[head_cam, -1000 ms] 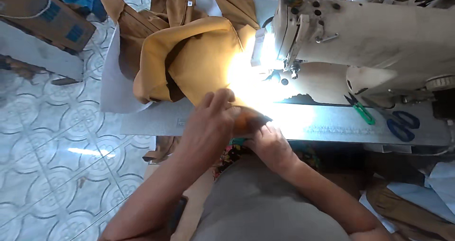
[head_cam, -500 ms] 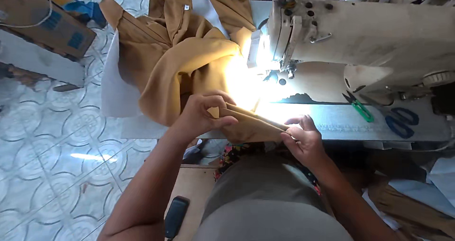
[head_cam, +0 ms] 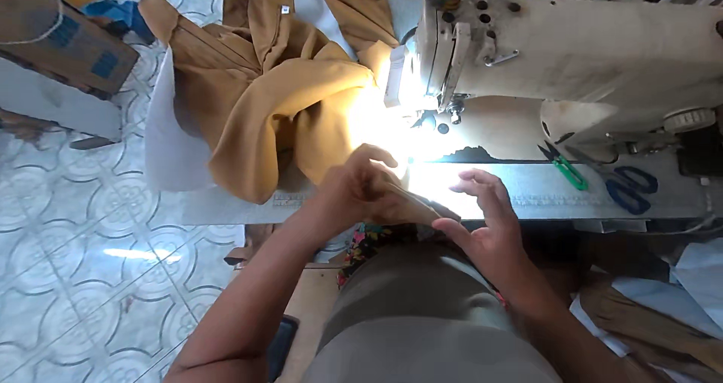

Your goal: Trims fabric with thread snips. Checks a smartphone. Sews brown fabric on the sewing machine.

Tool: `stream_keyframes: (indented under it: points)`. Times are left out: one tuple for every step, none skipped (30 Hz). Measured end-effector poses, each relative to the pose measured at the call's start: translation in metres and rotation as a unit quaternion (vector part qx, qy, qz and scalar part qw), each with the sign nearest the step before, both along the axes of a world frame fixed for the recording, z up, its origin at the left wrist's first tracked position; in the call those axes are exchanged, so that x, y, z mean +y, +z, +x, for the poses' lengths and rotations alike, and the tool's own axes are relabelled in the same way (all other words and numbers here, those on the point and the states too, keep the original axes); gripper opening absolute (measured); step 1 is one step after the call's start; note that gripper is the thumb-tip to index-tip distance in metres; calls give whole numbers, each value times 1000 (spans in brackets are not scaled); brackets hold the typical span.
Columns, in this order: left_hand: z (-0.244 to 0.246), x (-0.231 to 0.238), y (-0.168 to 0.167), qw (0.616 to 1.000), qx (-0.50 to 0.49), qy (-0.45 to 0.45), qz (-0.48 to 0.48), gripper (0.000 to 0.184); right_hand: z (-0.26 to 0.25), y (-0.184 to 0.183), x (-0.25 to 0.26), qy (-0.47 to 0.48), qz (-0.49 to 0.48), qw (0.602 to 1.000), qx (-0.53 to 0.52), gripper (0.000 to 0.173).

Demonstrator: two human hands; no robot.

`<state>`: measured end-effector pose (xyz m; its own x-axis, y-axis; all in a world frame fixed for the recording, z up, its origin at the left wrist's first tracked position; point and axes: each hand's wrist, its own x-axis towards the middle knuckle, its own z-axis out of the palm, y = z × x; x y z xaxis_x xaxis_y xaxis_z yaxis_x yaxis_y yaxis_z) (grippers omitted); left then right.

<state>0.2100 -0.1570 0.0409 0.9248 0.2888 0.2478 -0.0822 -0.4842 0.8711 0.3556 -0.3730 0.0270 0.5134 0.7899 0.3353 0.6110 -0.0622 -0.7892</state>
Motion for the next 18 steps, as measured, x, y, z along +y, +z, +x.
stream_keyframes:
  points:
    - [6, -10, 3, 1000, 8, -19, 21, 50, -2, 10, 3, 16, 9, 1000, -6, 53]
    - [12, -20, 7, 998, 16, -32, 43, 50, -4, 20, 5, 31, 7, 999, -3, 52]
    - [18, -30, 11, 997, 23, -36, 68, 48, -6, 26, 7, 34, 2, 999, 5, 46]
    - [22, -39, 15, 995, 23, -31, 92, 46, -7, 31, 7, 25, -8, 1000, 11, 39]
    - [25, -45, 18, 993, 19, -23, 115, 43, -6, 35, 4, 15, -15, 1000, 21, 34]
    - [26, -51, 20, 991, 14, -15, 131, 40, -5, 37, 1, 10, -16, 999, 36, 30]
    - [26, -55, 21, 990, 9, -10, 137, 38, -3, 38, -4, 8, -12, 999, 49, 26]
    - [26, -58, 21, 990, 8, -10, 137, 36, -2, 38, -8, 12, -10, 998, 59, 23]
    - [26, -61, 20, 991, 2, -19, 134, 34, -2, 38, -12, 19, -8, 998, 65, 21]
    - [26, -60, 18, 991, -12, -37, 131, 31, -2, 38, -16, 31, -4, 997, 65, 20]
    - [27, -57, 17, 989, -30, -64, 127, 27, -2, 37, -21, 47, 4, 997, 58, 19]
    - [28, -50, 15, 987, -46, -94, 121, 25, -2, 37, -26, 63, 18, 997, 45, 18]
    - [30, -39, 11, 984, -54, -121, 118, 24, -1, 38, -32, 75, 34, 996, 30, 17]
    - [32, -25, 6, 982, -58, -143, 110, 26, 0, 40, -39, 84, 51, 995, 14, 16]
    - [33, -11, -2, 981, -56, -156, 101, 32, 1, 43, -47, 88, 69, 994, -2, 15]
    - [33, 4, -12, 982, -45, -156, 94, 42, 3, 47, -56, 88, 88, 992, -13, 14]
    - [32, 17, -21, 985, -22, -147, 89, 51, 4, 52, -65, 83, 105, 991, -24, 13]
    - [29, 28, -30, 988, 6, -132, 80, 60, 6, 58, -74, 78, 116, 990, -30, 13]
